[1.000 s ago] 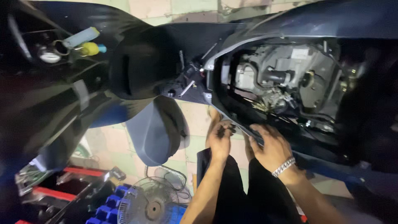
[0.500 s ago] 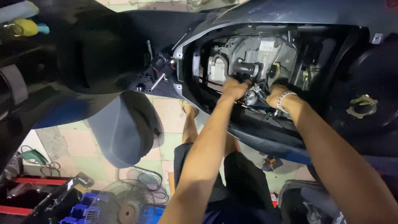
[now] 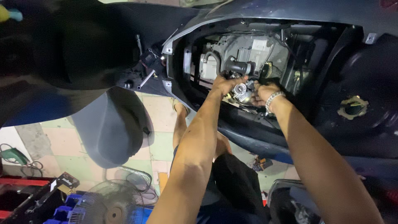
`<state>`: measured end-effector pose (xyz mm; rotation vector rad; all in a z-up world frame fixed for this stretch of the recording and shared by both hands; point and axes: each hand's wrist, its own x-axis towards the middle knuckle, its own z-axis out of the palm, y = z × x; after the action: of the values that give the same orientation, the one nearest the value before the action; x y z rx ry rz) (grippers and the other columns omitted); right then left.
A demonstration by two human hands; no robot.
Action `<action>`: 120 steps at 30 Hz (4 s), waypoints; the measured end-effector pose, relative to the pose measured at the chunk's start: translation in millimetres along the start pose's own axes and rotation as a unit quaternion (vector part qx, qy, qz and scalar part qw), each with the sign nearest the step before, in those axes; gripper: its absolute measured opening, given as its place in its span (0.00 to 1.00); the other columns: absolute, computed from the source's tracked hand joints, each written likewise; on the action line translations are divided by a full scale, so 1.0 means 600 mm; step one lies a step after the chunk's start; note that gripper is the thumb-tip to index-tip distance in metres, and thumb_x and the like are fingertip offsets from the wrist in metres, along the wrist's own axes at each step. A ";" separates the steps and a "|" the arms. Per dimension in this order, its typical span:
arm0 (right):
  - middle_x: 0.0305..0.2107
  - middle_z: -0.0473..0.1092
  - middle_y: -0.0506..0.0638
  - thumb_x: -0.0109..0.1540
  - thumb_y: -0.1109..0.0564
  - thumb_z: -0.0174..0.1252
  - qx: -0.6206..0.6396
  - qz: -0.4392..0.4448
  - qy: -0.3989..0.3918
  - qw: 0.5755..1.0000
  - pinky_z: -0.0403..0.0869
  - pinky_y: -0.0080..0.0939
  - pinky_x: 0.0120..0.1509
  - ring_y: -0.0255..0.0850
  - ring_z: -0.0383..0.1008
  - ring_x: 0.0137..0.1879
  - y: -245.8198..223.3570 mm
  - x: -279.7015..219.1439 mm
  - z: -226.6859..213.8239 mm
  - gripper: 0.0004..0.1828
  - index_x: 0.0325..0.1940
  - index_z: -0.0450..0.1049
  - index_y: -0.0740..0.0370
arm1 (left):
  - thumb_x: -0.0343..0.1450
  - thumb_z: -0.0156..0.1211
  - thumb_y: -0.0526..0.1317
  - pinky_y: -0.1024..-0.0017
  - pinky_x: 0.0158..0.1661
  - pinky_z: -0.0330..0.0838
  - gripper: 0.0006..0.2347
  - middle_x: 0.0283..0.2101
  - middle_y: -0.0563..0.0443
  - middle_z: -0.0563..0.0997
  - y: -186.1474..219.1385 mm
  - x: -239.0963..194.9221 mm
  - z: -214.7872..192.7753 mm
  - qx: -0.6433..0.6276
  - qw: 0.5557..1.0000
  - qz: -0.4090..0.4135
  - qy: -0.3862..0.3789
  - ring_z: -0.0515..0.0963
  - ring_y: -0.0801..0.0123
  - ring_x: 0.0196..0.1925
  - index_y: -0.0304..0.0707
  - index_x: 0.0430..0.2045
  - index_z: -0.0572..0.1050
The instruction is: The person removes a carburetor from a scooter using a cordless drill and a screwdriver, then disassembles the carburetor on the floor. The person uses a cloth to clean the work area and places the carburetor on it.
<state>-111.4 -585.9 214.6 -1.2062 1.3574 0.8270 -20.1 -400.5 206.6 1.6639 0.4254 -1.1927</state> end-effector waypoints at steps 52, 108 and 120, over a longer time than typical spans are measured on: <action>0.50 0.78 0.48 0.65 0.32 0.47 0.188 -0.146 -0.009 0.971 0.70 0.43 0.58 0.40 0.75 0.56 -0.078 -0.037 -0.017 0.32 0.58 0.76 0.58 | 0.58 0.66 0.66 0.70 0.54 0.74 0.36 0.51 0.46 0.85 0.032 -0.030 -0.062 -0.100 0.968 -0.089 -0.214 0.83 0.66 0.50 0.37 0.52 0.79; 0.42 0.81 0.50 0.62 0.22 0.41 0.296 0.050 -0.037 0.953 0.61 0.36 0.21 0.43 0.79 0.39 -0.064 -0.067 -0.042 0.39 0.54 0.79 0.53 | 0.66 0.63 0.48 0.62 0.57 0.72 0.21 0.55 0.33 0.79 -0.109 0.117 0.129 0.414 0.895 0.143 -0.088 0.78 0.48 0.58 0.31 0.48 0.78; 0.50 0.78 0.43 0.64 0.32 0.43 0.263 -0.053 -0.025 0.963 0.65 0.39 0.37 0.40 0.75 0.48 -0.101 -0.224 -0.095 0.29 0.59 0.75 0.46 | 0.65 0.67 0.50 0.60 0.54 0.74 0.20 0.53 0.39 0.80 -0.003 0.023 0.161 0.330 0.921 0.174 -0.108 0.79 0.51 0.55 0.38 0.46 0.80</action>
<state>-82.4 -627.2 364.1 -0.8240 1.3455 0.3793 -64.0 -486.9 192.9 2.0231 -0.4563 -1.3014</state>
